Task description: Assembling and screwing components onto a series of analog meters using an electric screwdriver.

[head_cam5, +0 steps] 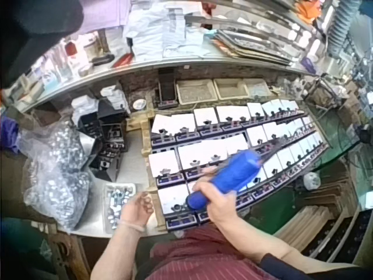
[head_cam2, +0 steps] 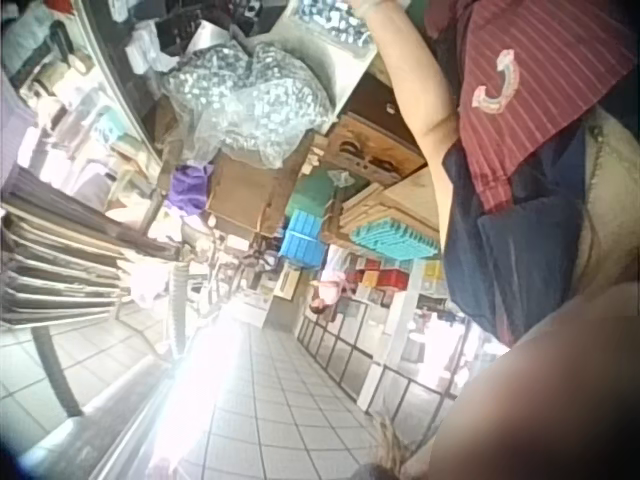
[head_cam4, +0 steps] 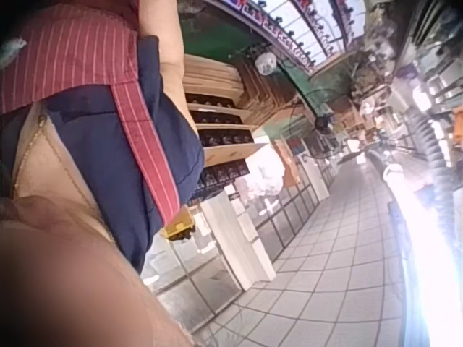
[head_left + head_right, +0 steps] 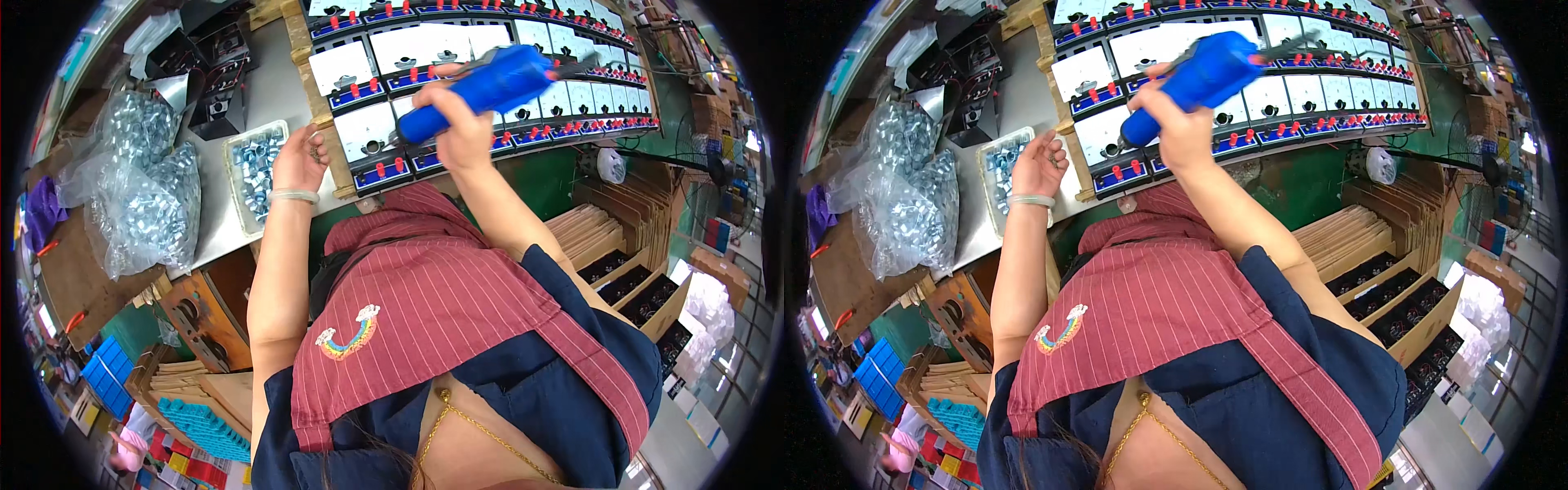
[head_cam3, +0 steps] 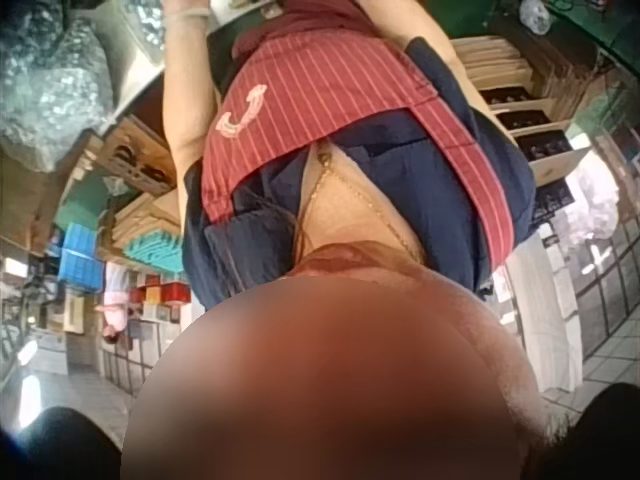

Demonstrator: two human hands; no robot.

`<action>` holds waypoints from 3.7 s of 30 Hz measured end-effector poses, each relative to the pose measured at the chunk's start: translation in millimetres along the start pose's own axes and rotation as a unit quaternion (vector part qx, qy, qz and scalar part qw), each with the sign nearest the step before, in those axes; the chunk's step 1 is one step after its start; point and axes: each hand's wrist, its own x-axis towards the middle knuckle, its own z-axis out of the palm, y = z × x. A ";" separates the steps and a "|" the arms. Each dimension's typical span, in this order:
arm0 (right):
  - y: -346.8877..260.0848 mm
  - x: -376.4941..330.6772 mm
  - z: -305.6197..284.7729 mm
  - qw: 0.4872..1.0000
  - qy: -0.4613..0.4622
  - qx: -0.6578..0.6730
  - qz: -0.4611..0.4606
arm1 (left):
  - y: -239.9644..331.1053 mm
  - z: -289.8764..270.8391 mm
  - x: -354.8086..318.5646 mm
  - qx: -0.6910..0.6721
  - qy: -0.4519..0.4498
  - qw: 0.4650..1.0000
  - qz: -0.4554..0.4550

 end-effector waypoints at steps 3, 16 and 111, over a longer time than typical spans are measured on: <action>-37.3 18.6 -32.5 0.994 0.001 0.091 -0.056 | -14.2 44.2 -4.5 0.049 -0.058 0.997 -0.027; -166.4 111.4 -212.3 0.979 -0.031 0.125 -0.158 | -144.0 318.6 44.8 0.161 -0.219 0.954 -0.130; -141.1 274.0 -386.4 0.973 -0.138 -0.040 -0.180 | -214.3 446.4 227.2 0.104 -0.123 0.983 -0.091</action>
